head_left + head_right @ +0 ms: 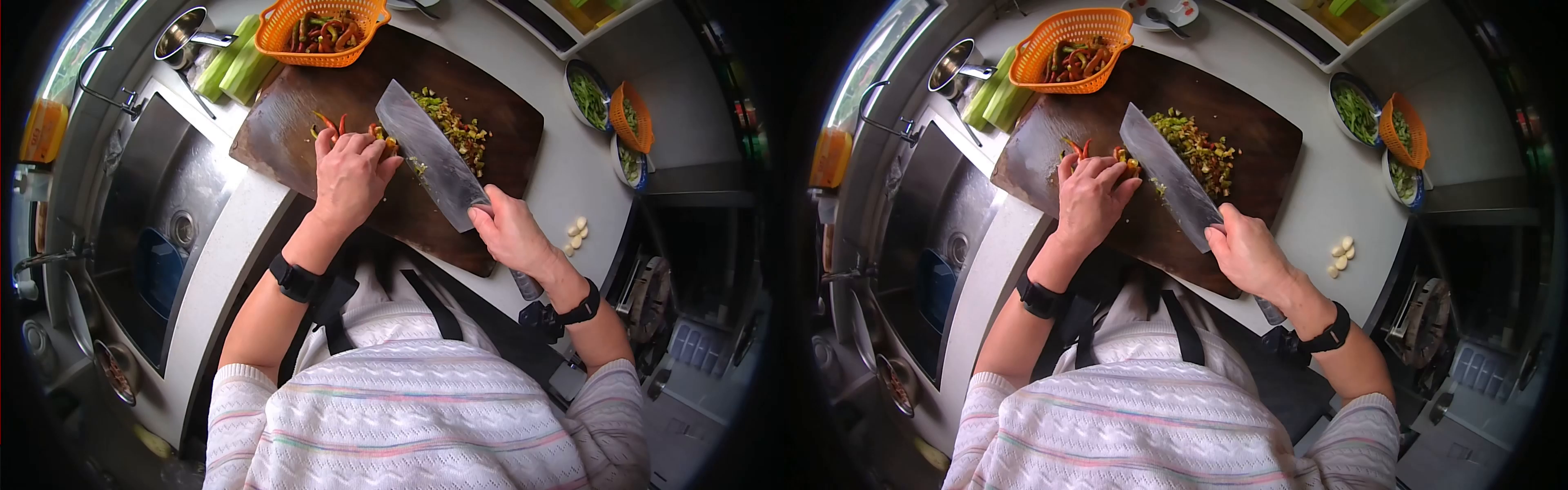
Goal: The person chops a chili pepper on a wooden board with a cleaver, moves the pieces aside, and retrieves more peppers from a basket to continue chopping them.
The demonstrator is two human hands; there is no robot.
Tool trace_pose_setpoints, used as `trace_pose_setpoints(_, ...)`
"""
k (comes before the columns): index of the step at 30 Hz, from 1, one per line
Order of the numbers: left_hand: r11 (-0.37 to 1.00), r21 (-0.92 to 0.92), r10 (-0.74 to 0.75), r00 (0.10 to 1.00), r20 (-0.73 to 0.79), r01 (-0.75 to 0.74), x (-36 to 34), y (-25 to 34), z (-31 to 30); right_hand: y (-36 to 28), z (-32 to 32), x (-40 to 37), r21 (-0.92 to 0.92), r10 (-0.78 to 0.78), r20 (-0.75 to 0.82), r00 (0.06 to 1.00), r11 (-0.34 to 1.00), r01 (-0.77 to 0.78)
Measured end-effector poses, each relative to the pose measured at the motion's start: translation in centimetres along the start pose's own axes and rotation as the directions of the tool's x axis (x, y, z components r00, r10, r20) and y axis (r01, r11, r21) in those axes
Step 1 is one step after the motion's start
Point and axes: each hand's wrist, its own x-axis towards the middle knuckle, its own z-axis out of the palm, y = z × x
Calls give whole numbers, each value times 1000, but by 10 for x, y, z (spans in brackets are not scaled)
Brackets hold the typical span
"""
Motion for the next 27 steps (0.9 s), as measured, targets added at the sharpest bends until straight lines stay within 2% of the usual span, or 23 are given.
trace_pose_setpoints(2,1000,16,20,998,64,-21,-2,1,-5,-3,-3,3,-79,-35,1,999,996,35)
trace_pose_setpoints(9,1000,-11,17,996,89,-16,-4,-5,-4,-1,-2,10,-176,-103,0,995,979,102)
trace_pose_setpoints(11,999,-36,31,999,15,-31,-5,-8,-4,-5,-5,8,-226,-80,32,996,970,86)
trace_pose_setpoints(20,993,-71,89,993,-83,-95,-7,-16,0,-12,-3,-1,-391,-82,80,993,914,107)
trace_pose_setpoints(27,995,-35,84,988,-126,-89,-5,-13,4,-16,-13,-1,-380,-81,63,995,920,99)
